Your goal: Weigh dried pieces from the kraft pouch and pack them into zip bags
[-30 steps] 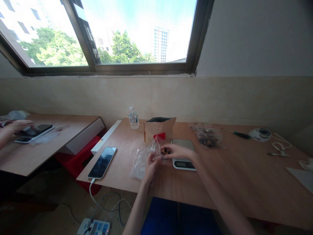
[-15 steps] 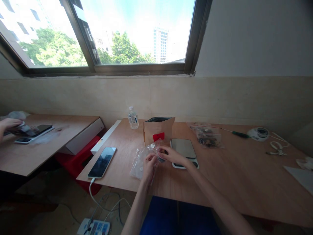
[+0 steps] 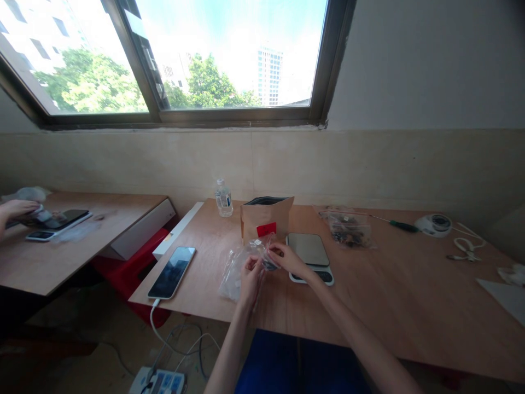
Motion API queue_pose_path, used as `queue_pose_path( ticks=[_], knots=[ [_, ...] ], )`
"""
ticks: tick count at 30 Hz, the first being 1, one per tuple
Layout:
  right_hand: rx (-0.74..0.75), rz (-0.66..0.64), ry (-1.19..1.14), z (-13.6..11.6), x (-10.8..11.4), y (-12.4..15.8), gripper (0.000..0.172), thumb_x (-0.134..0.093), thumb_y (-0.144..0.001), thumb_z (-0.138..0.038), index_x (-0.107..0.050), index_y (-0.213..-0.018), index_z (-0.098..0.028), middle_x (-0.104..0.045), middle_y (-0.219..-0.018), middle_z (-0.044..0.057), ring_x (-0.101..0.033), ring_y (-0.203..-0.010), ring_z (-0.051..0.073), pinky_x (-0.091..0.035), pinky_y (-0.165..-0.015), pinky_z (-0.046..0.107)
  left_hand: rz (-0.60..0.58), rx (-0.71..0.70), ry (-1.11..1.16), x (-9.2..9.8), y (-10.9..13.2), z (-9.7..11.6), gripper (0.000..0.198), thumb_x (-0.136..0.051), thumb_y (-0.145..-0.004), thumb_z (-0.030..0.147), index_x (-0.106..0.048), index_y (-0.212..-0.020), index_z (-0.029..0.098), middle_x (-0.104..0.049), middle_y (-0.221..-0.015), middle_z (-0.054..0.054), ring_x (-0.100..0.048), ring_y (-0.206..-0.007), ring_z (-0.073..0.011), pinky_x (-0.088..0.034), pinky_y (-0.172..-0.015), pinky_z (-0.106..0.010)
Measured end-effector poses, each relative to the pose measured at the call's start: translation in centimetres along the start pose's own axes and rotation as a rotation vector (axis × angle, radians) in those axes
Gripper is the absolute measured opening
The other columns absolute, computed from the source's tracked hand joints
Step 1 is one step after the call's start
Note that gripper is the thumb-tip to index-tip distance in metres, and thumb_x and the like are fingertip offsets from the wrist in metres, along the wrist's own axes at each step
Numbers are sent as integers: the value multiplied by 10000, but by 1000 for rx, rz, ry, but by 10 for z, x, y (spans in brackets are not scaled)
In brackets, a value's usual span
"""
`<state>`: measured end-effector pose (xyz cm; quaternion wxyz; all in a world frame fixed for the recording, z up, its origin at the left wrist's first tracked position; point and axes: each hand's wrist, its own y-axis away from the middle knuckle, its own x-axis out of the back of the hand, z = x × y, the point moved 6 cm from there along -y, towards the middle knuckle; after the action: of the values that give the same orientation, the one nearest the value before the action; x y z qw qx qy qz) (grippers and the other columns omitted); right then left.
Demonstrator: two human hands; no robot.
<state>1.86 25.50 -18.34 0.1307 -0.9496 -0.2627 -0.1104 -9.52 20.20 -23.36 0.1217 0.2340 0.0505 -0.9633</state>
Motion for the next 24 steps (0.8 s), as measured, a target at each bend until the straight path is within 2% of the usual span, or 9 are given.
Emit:
queue_pose_path(
  ticks=[6,11,14,16,21,24],
  knots=[
    [-13,-18,-53,3,-6,-1,224,-577,-787,-374,-597,-860,-163,-625,-833,42,-563,-728,154,-444,-665,269,11,4,22,-1,2,0,260,-722,-671,330,-523,-706,165,-549,-641,42,-492,-537,-64,-402,-557,-187],
    [-64,117,-137,11,-2,-1,314,-594,-750,-479,-590,-811,-171,-607,-778,24,-547,-675,146,-433,-610,259,23,2,51,0,1,-2,266,-714,-680,359,-528,-712,171,-555,-673,36,-510,-580,-71,-407,-571,-184],
    [-66,193,-165,11,3,0,354,-594,-736,-526,-581,-808,-180,-607,-774,19,-559,-695,153,-443,-632,267,37,4,82,2,1,-4,275,-711,-681,377,-523,-728,182,-556,-688,36,-513,-588,-72,-409,-568,-182],
    [-36,196,-141,8,6,0,347,-600,-734,-524,-581,-792,-182,-608,-770,17,-566,-718,157,-448,-665,273,40,14,102,1,1,-4,265,-702,-690,382,-535,-768,190,-569,-722,31,-531,-608,-76,-416,-575,-183],
    [-34,216,-105,8,13,0,318,-589,-749,-492,-575,-813,-181,-617,-811,26,-578,-753,165,-458,-691,285,-20,91,208,-6,4,-5,303,-690,-714,331,-574,-971,221,-632,-948,-15,-607,-817,-122,-459,-739,-238],
    [-50,209,-101,11,15,0,305,-580,-753,-479,-569,-825,-183,-618,-819,27,-579,-751,166,-463,-692,292,-27,35,121,-7,5,-1,410,-731,-670,261,-572,-1046,217,-636,-1023,-41,-599,-938,-160,-444,-837,-274]
  ],
)
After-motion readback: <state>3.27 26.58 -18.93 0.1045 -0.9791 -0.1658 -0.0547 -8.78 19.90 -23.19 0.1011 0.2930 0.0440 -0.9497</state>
